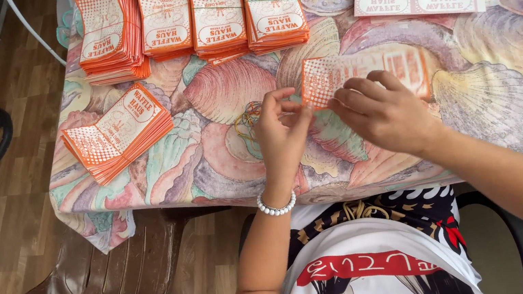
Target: Folding and stacking paper bags at a table
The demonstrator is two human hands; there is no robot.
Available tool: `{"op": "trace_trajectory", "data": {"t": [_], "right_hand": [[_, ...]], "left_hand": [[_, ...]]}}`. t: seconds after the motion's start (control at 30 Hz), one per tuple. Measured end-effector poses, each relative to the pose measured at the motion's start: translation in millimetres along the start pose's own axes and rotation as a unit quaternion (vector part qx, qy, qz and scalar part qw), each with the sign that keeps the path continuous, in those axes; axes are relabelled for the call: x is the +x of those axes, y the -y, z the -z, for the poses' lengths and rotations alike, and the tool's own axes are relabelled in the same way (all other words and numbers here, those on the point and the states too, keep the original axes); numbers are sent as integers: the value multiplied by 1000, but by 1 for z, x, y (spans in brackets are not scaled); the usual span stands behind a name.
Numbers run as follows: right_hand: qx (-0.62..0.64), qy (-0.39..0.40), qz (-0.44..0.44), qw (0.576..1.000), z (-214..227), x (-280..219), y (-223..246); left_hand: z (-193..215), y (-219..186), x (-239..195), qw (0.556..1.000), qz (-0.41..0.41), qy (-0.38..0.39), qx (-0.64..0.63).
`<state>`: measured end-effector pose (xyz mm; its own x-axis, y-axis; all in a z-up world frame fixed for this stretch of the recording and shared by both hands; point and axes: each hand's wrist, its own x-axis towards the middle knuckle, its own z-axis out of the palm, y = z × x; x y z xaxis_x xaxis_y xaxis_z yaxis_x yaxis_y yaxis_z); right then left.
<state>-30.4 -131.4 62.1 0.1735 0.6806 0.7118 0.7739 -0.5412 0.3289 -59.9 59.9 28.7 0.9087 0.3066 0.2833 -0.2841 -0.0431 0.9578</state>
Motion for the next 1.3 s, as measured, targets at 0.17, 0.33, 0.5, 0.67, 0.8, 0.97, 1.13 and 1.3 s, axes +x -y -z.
{"op": "trace_trajectory", "data": {"t": [0.17,0.33,0.5,0.67,0.8,0.97,1.13,1.3], "right_hand": [[89,57,26,994,-22,-41,-20],[163,221,-75,959,-32,-59,-27],[215,232,-117,942,-35,-66,-31],[224,226,-130,939,-51,-87,-37],[208,215,-114,947,-49,-87,-36],[190,209,-107,953,-42,-81,-35],[199,207,-113,951,-45,-86,-36],[167,196,-111,960,-36,-68,-34]], "left_hand": [[8,16,26,932,-169,148,286],[2,75,60,765,-303,359,441],[6,74,60,758,-304,360,452],[9,72,54,748,-282,380,466],[9,74,53,744,-274,382,475],[8,69,51,740,-262,389,482],[8,73,51,737,-242,395,492],[10,69,51,732,-258,390,495]]}}
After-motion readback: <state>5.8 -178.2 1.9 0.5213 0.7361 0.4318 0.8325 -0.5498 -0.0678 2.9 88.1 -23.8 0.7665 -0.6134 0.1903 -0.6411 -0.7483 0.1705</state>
